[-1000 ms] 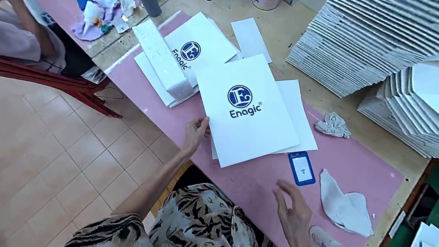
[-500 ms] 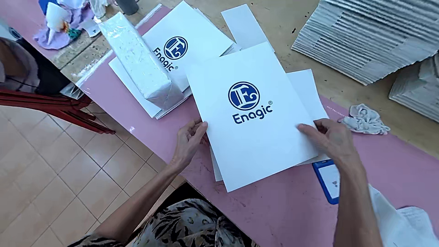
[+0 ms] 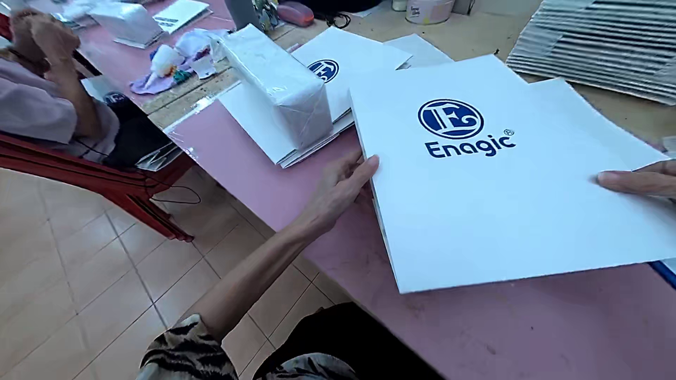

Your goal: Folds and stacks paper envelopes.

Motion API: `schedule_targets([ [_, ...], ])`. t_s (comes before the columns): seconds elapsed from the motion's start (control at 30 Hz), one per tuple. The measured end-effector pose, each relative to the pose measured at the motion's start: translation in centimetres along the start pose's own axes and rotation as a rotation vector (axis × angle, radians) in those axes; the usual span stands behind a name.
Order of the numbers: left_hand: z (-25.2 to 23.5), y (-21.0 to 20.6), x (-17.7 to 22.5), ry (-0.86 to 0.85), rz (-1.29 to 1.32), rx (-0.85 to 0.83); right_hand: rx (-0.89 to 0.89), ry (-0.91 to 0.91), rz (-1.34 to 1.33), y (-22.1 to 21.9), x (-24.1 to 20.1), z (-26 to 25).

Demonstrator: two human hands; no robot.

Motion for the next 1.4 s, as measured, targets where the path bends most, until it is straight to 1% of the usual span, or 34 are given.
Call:
schedule_targets([
  [0.1, 0.3, 0.7, 0.5, 0.002, -0.165, -0.087, 0.146, -0.056, -0.086, 0.2, -1.2, 4.2],
  [0.17, 1.9, 0.3, -0.6, 0.080, -0.121, -0.204, 0.169, -0.100, -0.111, -0.6, -1.9, 7.3],
  [0.23, 4.2, -0.5, -2.0, 0.154, -0.010, -0.298, 0.158, -0.081, -0.134, -1.8, -2.0, 10.2],
  [0.33, 6.2, -0.9, -3.0, 0.210, 0.207, -0.330, 0.118, -0.102, -0.191, -4.5, -3.6, 13.9],
  [0.4, 6.8, -1.2, -4.0, 0.284, 0.328, -0.310, 0.123, -0.127, -0.258, -6.0, -3.4, 15.5],
  [0.5, 7.5, -1.1, -3.8, 0.341, 0.347, -0.260, 0.175, -0.178, -0.344, -6.7, -4.2, 17.0],
  [0.57, 7.4, -0.5, -2.4, 0.350, 0.289, -0.245, 0.193, -0.172, -0.369, -5.8, -5.8, 17.3],
  [0.6, 7.3, -0.1, -1.3, 0.351, 0.263, -0.242, 0.175, -0.152, -0.390, -5.3, -7.0, 17.3],
  [0.67, 7.0, 0.8, 2.0, 0.310, 0.267, -0.255, 0.100, -0.047, -0.485, -4.2, -10.0, 16.6],
  [0.73, 5.8, 1.5, 5.7, 0.225, 0.344, -0.329, 0.042, 0.099, -0.582, -2.9, -13.3, 15.3],
  [0.77, 4.9, 1.8, 7.4, 0.185, 0.371, -0.353, 0.044, 0.151, -0.611, -2.2, -14.7, 14.6],
  [0.83, 3.0, 2.3, 10.0, 0.165, 0.399, -0.352, 0.154, 0.168, -0.643, -0.8, -17.0, 13.7],
  [0.9, 1.0, 2.4, 11.5, 0.173, 0.427, -0.404, 0.254, 0.164, -0.722, -0.2, -18.0, 13.0],
  [0.97, -0.9, 1.9, 12.3, 0.162, 0.319, -0.490, 0.265, 0.202, -0.770, -0.8, -18.2, 12.9],
  [1.03, -2.4, 1.6, 12.4, 0.184, 0.257, -0.439, 0.264, 0.217, -0.789, -1.8, -17.7, 13.1],
  [1.1, -3.5, 1.3, 12.4, 0.206, 0.255, -0.389, 0.306, 0.176, -0.830, -2.7, -16.5, 13.4],
  [1.2, -5.3, 0.0, 12.3, 0.193, 0.249, -0.477, 0.369, 0.127, -0.876, -3.3, -14.7, 13.3],
  [1.23, -5.6, -0.3, 11.9, 0.203, 0.237, -0.467, 0.386, 0.111, -0.877, -3.4, -14.0, 13.2],
  [1.33, -6.9, -0.6, 10.3, 0.222, 0.111, -0.346, 0.393, 0.054, -0.845, -3.9, -11.5, 12.5],
  [1.4, -7.8, -0.8, 9.2, 0.211, -0.019, -0.341, 0.378, 0.019, -0.829, -4.7, -10.1, 12.1],
])
Point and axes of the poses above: each hand's wrist, its own z-axis away from the middle knuckle, its own y-axis out of the back of the hand, x = y × z, the point moved 9 cm from there along -z, towards the middle knuckle, and after that the axes turned 15 degrees about y, right-handed, at the moved point
